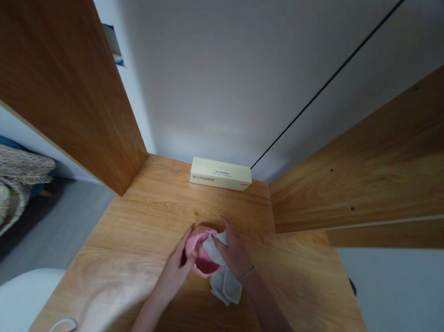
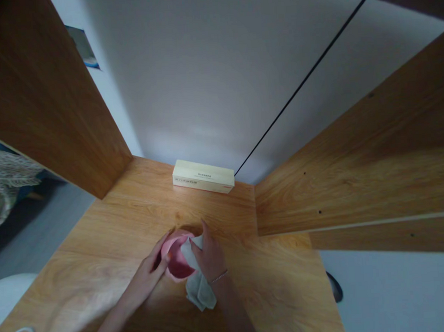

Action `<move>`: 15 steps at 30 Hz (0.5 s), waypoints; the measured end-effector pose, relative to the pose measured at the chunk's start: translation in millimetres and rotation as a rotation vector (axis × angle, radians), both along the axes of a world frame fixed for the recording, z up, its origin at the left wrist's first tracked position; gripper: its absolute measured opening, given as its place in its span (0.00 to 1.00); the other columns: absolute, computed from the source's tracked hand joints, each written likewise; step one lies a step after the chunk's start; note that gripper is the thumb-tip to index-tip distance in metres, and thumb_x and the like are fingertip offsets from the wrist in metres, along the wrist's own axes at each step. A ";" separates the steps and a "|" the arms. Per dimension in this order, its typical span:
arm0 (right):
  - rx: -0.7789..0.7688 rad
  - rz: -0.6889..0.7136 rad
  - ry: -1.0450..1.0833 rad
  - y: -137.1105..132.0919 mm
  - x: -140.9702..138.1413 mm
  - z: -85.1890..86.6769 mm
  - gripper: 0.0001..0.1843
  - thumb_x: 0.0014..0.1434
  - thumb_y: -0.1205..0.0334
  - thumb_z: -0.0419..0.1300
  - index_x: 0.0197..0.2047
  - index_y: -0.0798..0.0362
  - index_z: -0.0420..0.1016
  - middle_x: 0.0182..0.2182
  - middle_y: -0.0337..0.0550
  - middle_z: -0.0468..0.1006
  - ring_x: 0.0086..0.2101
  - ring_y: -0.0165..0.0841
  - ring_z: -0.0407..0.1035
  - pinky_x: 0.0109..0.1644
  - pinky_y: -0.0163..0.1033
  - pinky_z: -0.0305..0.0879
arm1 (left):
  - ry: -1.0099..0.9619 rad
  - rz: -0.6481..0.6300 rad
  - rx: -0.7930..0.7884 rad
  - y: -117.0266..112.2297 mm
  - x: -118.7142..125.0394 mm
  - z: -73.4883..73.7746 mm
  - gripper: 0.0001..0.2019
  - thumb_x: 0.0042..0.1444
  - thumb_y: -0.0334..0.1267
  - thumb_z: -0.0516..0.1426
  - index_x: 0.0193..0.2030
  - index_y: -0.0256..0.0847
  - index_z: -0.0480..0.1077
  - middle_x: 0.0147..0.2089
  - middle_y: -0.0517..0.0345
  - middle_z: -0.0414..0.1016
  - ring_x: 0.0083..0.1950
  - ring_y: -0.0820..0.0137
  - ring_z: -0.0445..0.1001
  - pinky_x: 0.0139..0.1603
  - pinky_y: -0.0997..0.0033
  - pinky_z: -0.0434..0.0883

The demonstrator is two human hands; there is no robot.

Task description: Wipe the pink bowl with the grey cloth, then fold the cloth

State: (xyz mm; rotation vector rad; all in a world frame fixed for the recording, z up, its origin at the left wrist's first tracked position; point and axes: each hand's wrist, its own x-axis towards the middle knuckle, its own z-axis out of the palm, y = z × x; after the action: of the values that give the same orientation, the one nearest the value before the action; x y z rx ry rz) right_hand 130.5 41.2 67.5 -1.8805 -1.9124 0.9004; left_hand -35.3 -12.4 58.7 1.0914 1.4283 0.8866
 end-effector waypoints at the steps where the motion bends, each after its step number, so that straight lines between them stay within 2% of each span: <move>1: 0.009 -0.026 0.045 -4.1 0.4 -0.3 0.31 0.56 0.59 0.53 0.62 0.55 0.56 0.46 0.54 0.75 0.44 0.44 0.71 0.44 0.46 0.68 | 0.003 0.013 -0.005 -1.6 -0.2 -1.5 0.29 0.56 0.46 0.51 0.64 0.39 0.56 0.65 0.51 0.59 0.65 0.63 0.58 0.66 0.59 0.52; 5: 0.013 -0.142 0.210 -23.8 0.8 2.8 0.32 0.56 0.56 0.54 0.63 0.54 0.54 0.43 0.52 0.77 0.43 0.43 0.73 0.44 0.45 0.69 | 0.035 0.146 -0.026 -11.8 -6.7 -10.2 0.28 0.55 0.48 0.51 0.60 0.37 0.61 0.61 0.49 0.65 0.62 0.60 0.62 0.65 0.57 0.56; 8: -0.024 -0.181 0.271 -39.5 -0.6 2.6 0.32 0.57 0.54 0.53 0.63 0.53 0.53 0.42 0.49 0.78 0.40 0.40 0.74 0.44 0.44 0.70 | 0.064 0.266 -0.036 -17.3 -16.1 -11.1 0.28 0.55 0.52 0.50 0.58 0.37 0.64 0.60 0.49 0.67 0.62 0.59 0.63 0.64 0.57 0.58; 12: -0.084 -0.150 0.279 -61.8 -8.8 -10.9 0.25 0.60 0.58 0.47 0.60 0.54 0.58 0.47 0.50 0.75 0.46 0.39 0.71 0.48 0.42 0.68 | 0.108 0.379 -0.061 -17.1 -28.4 -5.8 0.29 0.54 0.55 0.49 0.57 0.38 0.65 0.59 0.50 0.68 0.62 0.58 0.62 0.64 0.57 0.58; 15: -0.097 -0.078 0.235 -79.5 -17.3 -21.0 0.26 0.59 0.58 0.49 0.59 0.55 0.59 0.51 0.53 0.72 0.50 0.40 0.69 0.49 0.40 0.68 | 0.119 0.445 -0.053 -14.7 -33.5 -2.1 0.29 0.54 0.57 0.49 0.56 0.39 0.66 0.59 0.51 0.68 0.63 0.58 0.61 0.64 0.57 0.57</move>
State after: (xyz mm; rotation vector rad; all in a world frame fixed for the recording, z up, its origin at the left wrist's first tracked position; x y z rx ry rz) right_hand 113.2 -38.3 46.5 -1.7971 -1.6740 1.1512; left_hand -68.8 -27.1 56.5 0.8076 1.8237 1.1008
